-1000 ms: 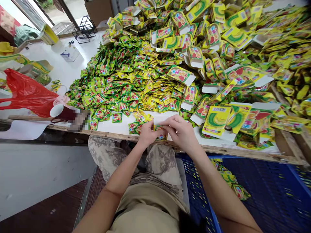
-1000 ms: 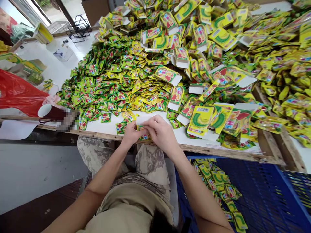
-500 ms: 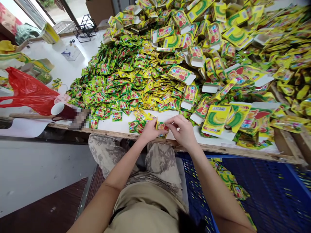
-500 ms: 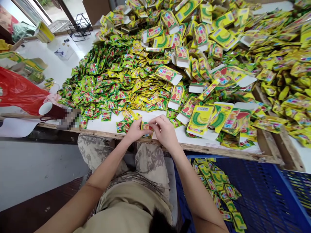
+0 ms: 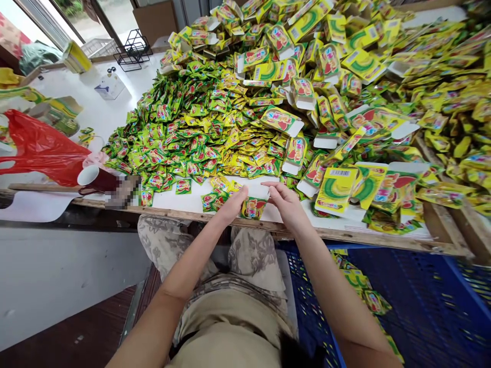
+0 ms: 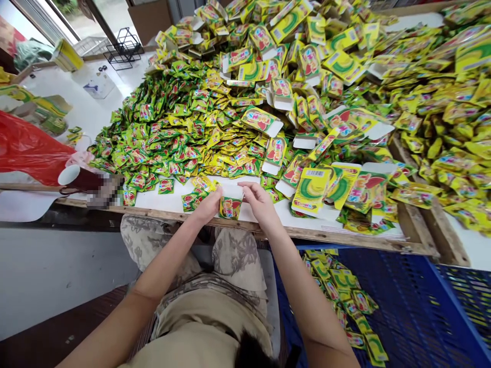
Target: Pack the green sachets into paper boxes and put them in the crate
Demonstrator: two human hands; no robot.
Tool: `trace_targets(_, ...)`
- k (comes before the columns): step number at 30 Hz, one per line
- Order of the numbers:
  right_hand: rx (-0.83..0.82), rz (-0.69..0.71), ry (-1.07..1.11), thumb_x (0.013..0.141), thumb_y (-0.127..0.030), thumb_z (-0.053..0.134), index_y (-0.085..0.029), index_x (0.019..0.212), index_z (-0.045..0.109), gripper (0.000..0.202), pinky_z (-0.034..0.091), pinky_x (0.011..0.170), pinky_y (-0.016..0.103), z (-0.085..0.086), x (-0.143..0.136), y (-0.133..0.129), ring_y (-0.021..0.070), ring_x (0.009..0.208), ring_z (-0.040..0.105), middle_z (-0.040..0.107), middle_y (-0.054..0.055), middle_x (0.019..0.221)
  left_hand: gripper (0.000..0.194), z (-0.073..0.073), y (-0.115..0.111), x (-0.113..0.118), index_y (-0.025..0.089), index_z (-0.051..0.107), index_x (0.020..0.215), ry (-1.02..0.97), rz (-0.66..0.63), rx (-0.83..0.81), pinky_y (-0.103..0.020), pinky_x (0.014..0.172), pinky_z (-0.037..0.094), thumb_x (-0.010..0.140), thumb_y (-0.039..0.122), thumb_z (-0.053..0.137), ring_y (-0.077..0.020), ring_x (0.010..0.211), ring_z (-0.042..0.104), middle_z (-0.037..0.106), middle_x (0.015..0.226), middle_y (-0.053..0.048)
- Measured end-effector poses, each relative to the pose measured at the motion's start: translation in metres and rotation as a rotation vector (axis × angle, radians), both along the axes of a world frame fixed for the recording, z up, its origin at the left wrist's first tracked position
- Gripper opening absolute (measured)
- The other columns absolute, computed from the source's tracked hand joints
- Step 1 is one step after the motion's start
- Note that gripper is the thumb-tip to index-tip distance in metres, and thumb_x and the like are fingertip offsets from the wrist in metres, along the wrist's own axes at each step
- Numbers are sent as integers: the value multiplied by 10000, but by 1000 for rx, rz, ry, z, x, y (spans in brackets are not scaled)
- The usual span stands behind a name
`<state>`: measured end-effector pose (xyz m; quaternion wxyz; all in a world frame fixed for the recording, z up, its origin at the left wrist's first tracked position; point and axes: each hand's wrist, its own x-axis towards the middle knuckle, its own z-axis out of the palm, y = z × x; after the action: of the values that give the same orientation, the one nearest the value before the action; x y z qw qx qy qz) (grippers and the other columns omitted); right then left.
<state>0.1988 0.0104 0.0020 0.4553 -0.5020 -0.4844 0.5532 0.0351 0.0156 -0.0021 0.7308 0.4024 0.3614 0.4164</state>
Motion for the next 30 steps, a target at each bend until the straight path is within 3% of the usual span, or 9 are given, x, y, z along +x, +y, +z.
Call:
trace_targets(6, 173, 66, -159, 858, -540, 503, -229, 1079, 617, 399, 506, 831, 353, 2, 1, 5, 211, 977, 617, 668, 72, 1065, 480, 13, 13, -7, 147, 680, 982, -153, -133, -213, -409, 955, 484, 648, 475, 782, -287, 1046, 650, 727, 975, -109)
trace_targets(9, 247, 107, -201, 885, -526, 469, -225, 1123, 611, 409, 473, 890, 365, 1, 5, 3, 223, 1034, 605, 654, 83, 1130, 498, 15, 18, -10, 138, 672, 987, -191, -246, -279, -423, 955, 479, 595, 401, 831, -304, 1048, 651, 725, 988, -126)
trace_targets(12, 276, 145, -242, 906, -484, 451, -224, 1132, 617, 382, 447, 913, 367, 5, 7, 2, 219, 1045, 590, 644, 72, 1155, 516, 15, 22, -12, 139, 663, 1001, -181, -275, -306, -437, 951, 476, 568, 351, 848, -308, 1032, 659, 725, 987, -128)
trace_targets(16, 125, 272, -194, 856, -459, 550, -225, 1133, 622, 370, 478, 849, 349, 15, 5, 11, 202, 965, 601, 661, 56, 1082, 516, 20, 27, -10, 147, 672, 971, -132, -365, -328, -446, 928, 485, 519, 302, 868, -314, 999, 670, 724, 990, -129)
trace_targets(22, -106, 464, 90, 736, -474, 692, -240, 1159, 628, 487, 448, 964, 362, 17, -4, 27, 206, 1100, 586, 645, 58, 1209, 491, 22, 42, -11, 144, 677, 909, -58, -474, -326, -451, 888, 486, 477, 258, 880, -291, 903, 685, 727, 909, -125)
trace_targets(24, -138, 464, 185, 728, -517, 686, -229, 1204, 608, 562, 464, 955, 382, 13, -6, 27, 219, 1089, 605, 645, 81, 1228, 469, 20, 44, -13, 134, 674, 865, -34, -450, -292, -421, 851, 490, 473, 284, 884, -250, 826, 683, 723, 857, -113)
trace_targets(26, -70, 387, 159, 765, -539, 644, -222, 1220, 607, 556, 478, 946, 398, 9, -6, 23, 228, 1085, 616, 649, 90, 1231, 448, 18, 42, -16, 124, 662, 815, 21, -351, -216, -373, 801, 494, 485, 333, 881, -194, 747, 663, 707, 786, -76)
trace_targets(28, 93, 269, -14, 828, -510, 585, -223, 1186, 640, 461, 485, 948, 404, 6, -4, 17, 231, 1086, 623, 668, 81, 1205, 402, 17, 35, -18, 122, 649, 780, 144, -184, -24, -328, 766, 492, 544, 378, 851, -153, 714, 635, 683, 741, -35)
trace_targets(30, 289, 202, -260, 880, -443, 539, -236, 1150, 672, 365, 487, 958, 406, 5, 0, 9, 230, 1084, 631, 688, 67, 1174, 315, 15, 26, -20, 132, 657, 772, 333, -6, 270, -311, 782, 486, 645, 387, 792, -146, 755, 629, 683, 764, -28)
